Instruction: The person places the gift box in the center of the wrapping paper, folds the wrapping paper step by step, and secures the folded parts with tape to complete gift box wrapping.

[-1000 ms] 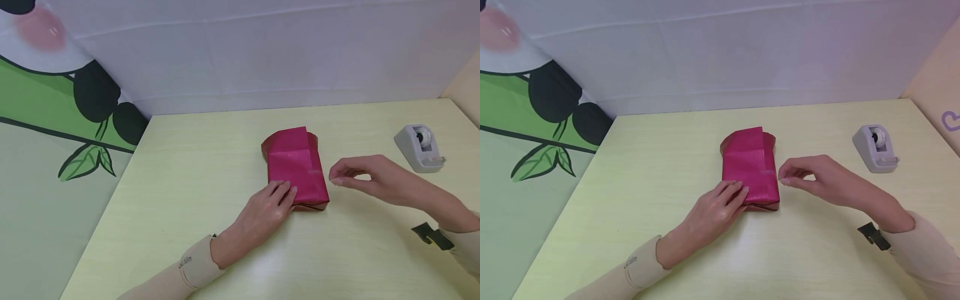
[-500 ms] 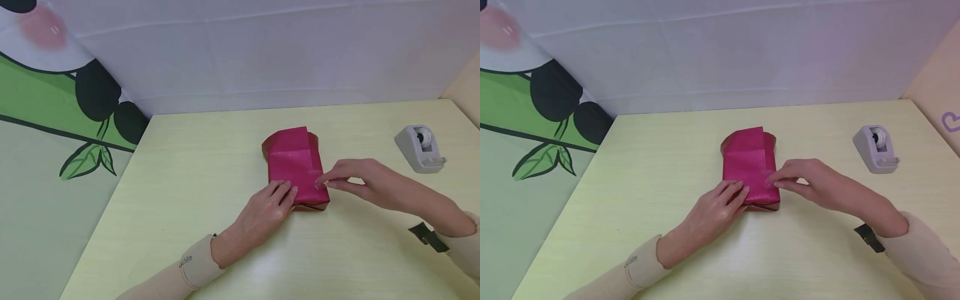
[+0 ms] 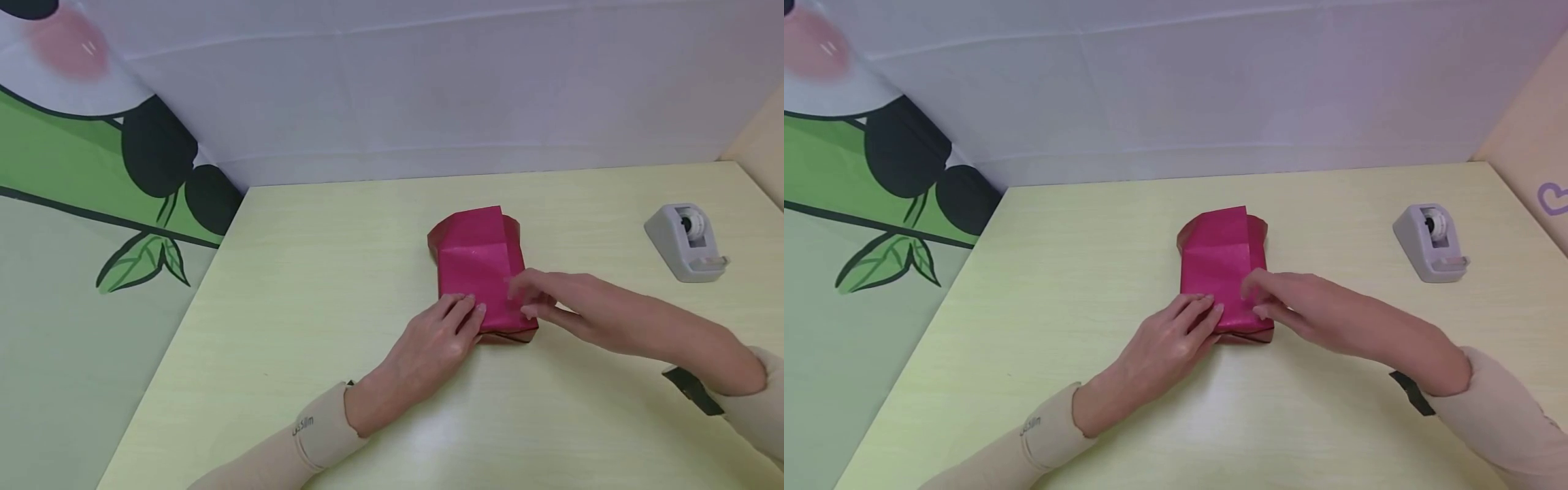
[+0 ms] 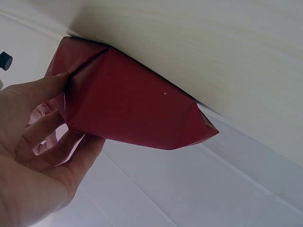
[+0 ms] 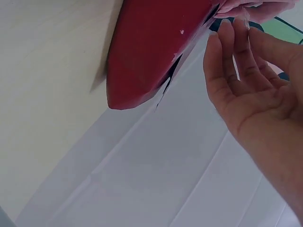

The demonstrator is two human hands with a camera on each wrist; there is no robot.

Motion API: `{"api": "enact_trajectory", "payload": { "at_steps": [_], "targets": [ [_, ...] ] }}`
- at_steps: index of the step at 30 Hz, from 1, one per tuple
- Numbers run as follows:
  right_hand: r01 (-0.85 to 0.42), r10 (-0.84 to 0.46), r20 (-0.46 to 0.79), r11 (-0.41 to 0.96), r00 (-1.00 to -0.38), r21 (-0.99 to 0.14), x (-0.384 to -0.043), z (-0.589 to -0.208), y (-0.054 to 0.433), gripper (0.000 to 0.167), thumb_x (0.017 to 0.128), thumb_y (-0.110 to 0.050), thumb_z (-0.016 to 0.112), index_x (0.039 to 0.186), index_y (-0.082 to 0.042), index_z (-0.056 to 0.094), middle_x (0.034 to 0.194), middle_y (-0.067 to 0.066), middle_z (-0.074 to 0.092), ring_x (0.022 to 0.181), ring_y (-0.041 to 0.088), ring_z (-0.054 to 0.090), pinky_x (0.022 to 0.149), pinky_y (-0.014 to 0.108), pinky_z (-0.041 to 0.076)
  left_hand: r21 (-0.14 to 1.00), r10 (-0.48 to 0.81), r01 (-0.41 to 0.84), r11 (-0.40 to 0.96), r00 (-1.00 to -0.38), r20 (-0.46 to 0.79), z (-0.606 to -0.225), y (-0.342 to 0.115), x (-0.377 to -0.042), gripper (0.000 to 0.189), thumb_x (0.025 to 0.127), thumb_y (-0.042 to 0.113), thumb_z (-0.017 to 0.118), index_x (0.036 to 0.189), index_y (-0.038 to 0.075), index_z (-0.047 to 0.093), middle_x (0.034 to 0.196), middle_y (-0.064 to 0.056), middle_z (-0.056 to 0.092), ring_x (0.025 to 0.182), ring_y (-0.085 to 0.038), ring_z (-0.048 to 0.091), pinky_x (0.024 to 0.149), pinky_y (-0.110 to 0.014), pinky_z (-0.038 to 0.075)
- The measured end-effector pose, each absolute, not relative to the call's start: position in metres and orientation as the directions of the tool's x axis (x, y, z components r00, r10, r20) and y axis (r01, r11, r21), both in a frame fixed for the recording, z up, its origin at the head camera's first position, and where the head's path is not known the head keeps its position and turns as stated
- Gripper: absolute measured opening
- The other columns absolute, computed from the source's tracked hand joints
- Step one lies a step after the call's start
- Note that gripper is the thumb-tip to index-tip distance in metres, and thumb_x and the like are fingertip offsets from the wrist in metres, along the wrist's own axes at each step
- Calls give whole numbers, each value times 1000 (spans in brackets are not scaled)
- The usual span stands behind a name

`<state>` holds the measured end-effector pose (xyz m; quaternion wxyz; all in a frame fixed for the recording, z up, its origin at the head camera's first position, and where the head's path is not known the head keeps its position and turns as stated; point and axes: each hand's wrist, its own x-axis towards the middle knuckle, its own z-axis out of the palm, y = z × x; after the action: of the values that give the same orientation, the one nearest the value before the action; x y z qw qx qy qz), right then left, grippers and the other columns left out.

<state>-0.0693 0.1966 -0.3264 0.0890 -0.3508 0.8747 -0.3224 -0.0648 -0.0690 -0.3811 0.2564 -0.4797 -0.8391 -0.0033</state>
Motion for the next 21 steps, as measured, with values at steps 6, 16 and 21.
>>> {"api": "enact_trajectory", "payload": {
  "at_steps": [6, 16, 21],
  "targets": [
    [-575, -701, 19, 569, -713, -588, -66, -323, 189, 28, 97, -7, 71, 116, -21, 57, 100, -13, 64, 90, 7, 63, 77, 24, 58, -250, 804, 802, 542, -408, 433, -382, -69, -64, 36, 93, 22, 79, 124, 4, 74, 120, -11, 71, 111, -23, 65, 97, -26, 54],
    [-626, -738, 17, 560, -675, -543, -65, -324, 178, 28, 96, -7, 72, 111, -23, 54, 95, -15, 59, 85, 1, 57, 73, 22, 56, -255, 801, 802, 540, -397, 449, -384, -69, -66, 35, 92, 20, 79, 123, 4, 74, 119, -11, 72, 110, -22, 65, 97, -25, 54],
    [-657, -745, 24, 573, -667, -490, -68, -326, 173, 27, 96, -9, 73, 109, -22, 53, 92, -16, 55, 82, 1, 54, 71, 21, 54, -263, 801, 800, 540, -392, 452, -385, -69, -67, 35, 92, 19, 79, 123, 4, 74, 118, -10, 72, 109, -22, 65, 96, -24, 54]
  ]
}}
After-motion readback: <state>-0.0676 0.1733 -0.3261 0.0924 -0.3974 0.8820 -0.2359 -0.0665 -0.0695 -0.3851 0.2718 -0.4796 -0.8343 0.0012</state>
